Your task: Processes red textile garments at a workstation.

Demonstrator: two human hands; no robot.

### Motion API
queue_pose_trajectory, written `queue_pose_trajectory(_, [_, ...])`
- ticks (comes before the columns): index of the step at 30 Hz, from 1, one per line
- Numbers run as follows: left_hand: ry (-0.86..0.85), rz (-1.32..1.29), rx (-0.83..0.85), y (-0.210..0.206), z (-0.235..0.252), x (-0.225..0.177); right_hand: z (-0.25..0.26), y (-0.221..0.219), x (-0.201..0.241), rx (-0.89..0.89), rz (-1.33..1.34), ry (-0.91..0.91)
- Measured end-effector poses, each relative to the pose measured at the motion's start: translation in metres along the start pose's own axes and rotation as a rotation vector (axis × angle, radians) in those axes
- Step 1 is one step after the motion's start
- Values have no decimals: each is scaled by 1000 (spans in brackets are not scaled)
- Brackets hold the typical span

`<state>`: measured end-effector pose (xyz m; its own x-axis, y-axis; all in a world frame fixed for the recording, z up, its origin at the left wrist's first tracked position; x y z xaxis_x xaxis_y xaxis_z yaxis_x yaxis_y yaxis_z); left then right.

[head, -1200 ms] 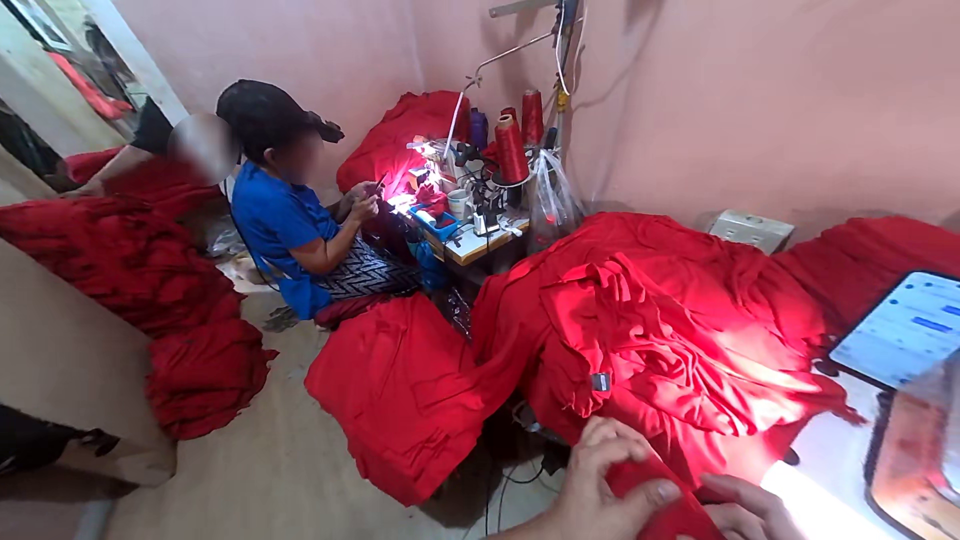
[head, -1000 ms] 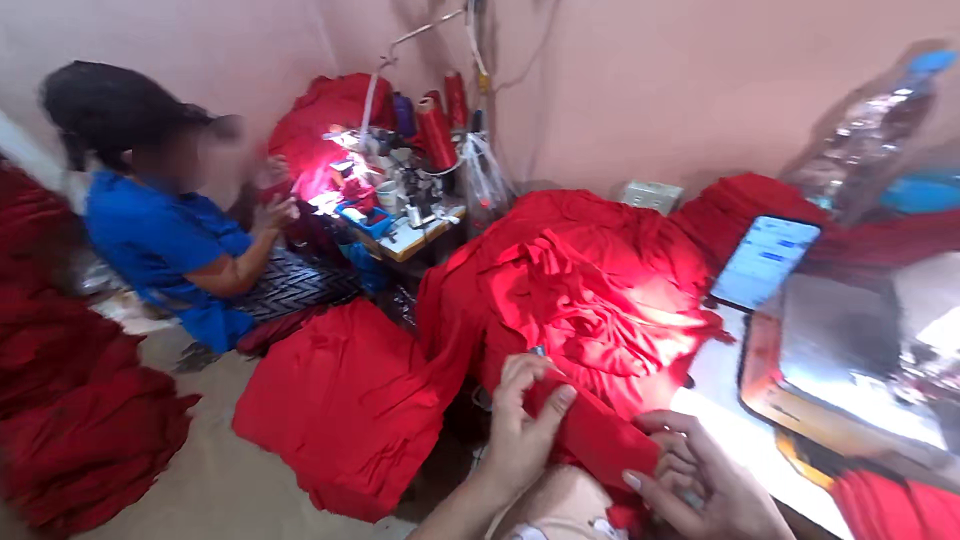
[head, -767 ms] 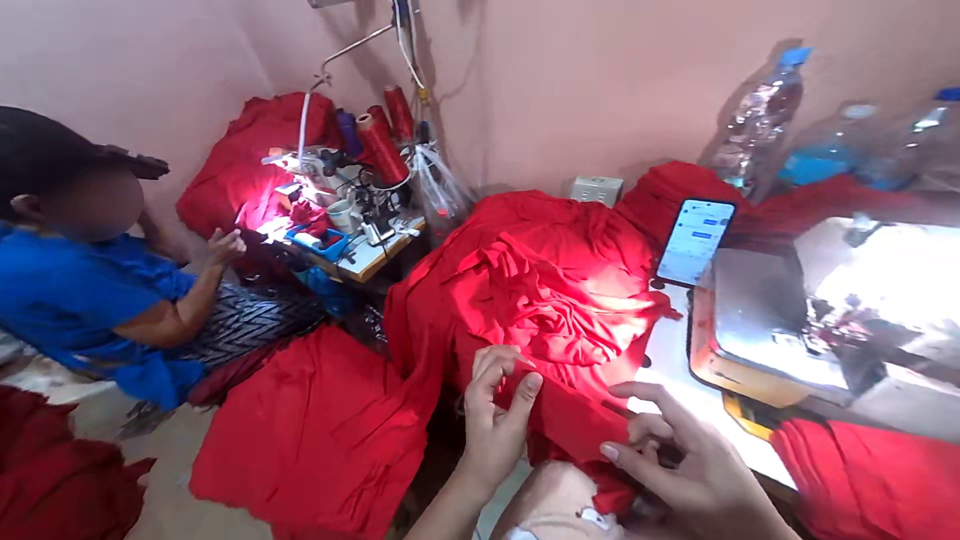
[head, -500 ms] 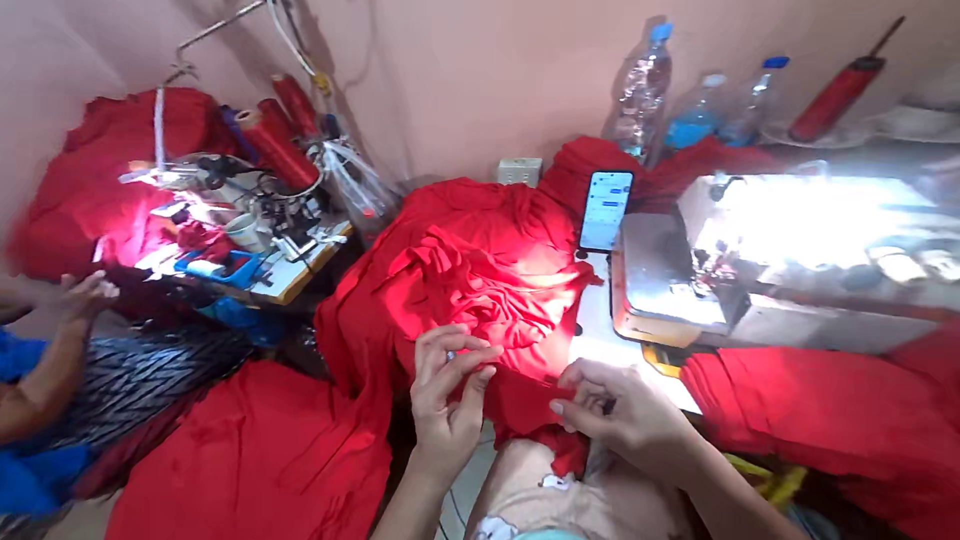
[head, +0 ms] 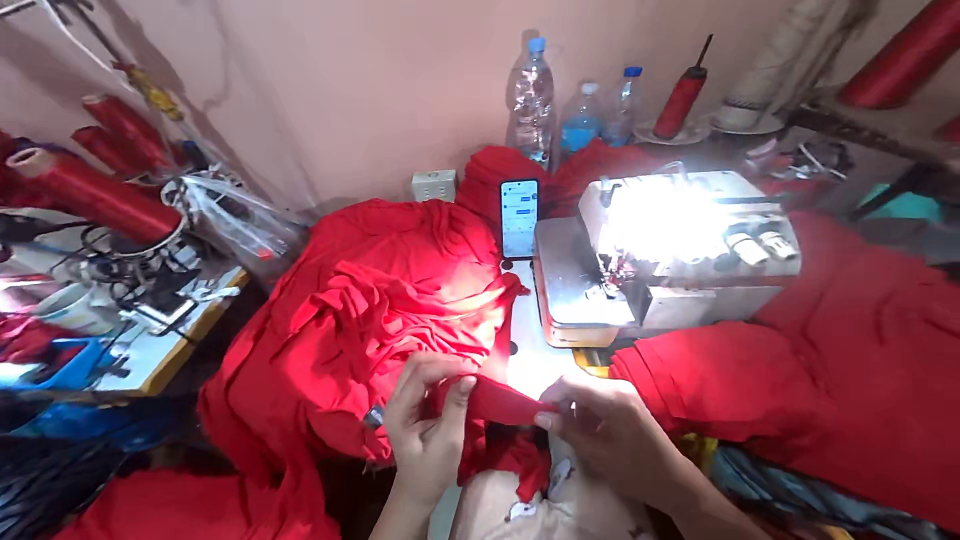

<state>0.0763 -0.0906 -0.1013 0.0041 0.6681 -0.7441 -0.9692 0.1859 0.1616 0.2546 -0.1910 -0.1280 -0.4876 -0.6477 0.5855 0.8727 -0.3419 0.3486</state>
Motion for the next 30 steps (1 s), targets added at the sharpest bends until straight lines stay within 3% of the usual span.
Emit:
queue_pose_trajectory(4, [-86, 55, 216, -55, 51, 11, -20, 13, -28, -212, 64, -120])
queue_pose_trajectory(6, [17, 147, 388, -96, 70, 26, -32, 15, -42, -335, 87, -292])
queue_pose_trajectory(9, [237, 349, 633, -147, 77, 46, -45, 19, -55, -381, 38, -501])
queue_pose_trajectory(13, [-7, 560, 275, -167, 44, 45, -52, 25, -61, -384, 8, -520])
queue_pose_trajectory(15, [-19, 673, 205, -164, 23, 37, -54, 26, -62, -388, 45, -505])
queue_pose_trajectory(20, [41, 729, 276, -168, -7, 36, -70, 32, -55, -407, 58, -500])
queue_pose_trajectory(24, [-18, 647, 332, -176, -5, 36, -73, 42, -48, -473, 29, -513])
queue_pose_trajectory(30, [44, 565, 382, -175, -3, 39, -66, 48, -55, -574, 47, -492])
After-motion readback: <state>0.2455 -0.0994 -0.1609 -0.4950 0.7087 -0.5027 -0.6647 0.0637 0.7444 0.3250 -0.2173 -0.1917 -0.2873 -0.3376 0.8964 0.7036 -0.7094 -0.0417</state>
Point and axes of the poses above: each hand's wrist, its own z-axis towards the middle knuckle, its own y-axis out of the back of the hand, x = y × z, the point moved 2 cm from there along z, towards the middle knuckle, and after that the axes turned 14 degrees about y, right-handed, at the moved point
